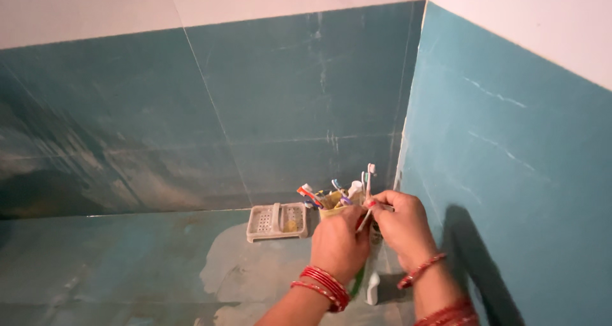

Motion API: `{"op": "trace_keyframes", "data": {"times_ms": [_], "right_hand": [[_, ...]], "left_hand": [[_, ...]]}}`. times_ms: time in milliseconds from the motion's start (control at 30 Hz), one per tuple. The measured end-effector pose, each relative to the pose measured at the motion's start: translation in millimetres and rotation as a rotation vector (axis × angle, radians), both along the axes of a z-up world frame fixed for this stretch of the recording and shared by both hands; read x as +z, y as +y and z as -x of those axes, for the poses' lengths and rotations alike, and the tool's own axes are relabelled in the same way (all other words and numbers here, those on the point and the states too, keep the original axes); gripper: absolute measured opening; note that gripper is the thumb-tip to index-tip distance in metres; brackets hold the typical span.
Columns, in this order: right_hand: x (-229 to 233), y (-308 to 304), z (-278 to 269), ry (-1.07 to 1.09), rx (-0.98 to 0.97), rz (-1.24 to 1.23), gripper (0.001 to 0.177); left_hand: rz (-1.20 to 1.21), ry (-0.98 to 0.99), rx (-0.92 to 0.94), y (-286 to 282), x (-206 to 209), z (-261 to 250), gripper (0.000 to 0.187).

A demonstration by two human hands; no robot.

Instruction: The person takes a sachet of handwash from a yellow shopping bag, walks into a bathroom, and places the sachet and a pump bottle of handwash on a wall-mounted shelf. The person handles the sachet and bottle with both hands and positions them on the shelf.

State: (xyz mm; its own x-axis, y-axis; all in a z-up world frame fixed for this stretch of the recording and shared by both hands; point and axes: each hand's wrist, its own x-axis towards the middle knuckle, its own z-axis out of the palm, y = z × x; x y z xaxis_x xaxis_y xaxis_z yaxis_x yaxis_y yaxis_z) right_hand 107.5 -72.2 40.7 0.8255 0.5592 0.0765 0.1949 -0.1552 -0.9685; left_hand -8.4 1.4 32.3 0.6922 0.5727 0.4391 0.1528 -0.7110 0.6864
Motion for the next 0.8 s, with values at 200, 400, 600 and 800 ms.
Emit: {"op": "trace_keyframes", "data": {"times_ms": [200, 400, 600, 800], "right_hand": [[13, -11, -13, 0.119, 0.180, 0.092, 0.024], [18, -7, -4, 0.068, 0.067, 0.175, 0.021], [15, -3, 1, 0.009, -0.143, 0.272, 0.027], [10, -2, 6, -0.108, -0.259, 0.411, 0.028]], "left_hand": [[0.244, 0.151, -0.220, 19, 10, -10, 0.021], [0.093, 0.176, -0.101, 9, -7, -17, 0.019], [-0.197, 0.151, -0.044, -7, -16, -17, 0.013], [-0.379, -0.013, -0.064, -9, -27, -15, 0.015]]}}
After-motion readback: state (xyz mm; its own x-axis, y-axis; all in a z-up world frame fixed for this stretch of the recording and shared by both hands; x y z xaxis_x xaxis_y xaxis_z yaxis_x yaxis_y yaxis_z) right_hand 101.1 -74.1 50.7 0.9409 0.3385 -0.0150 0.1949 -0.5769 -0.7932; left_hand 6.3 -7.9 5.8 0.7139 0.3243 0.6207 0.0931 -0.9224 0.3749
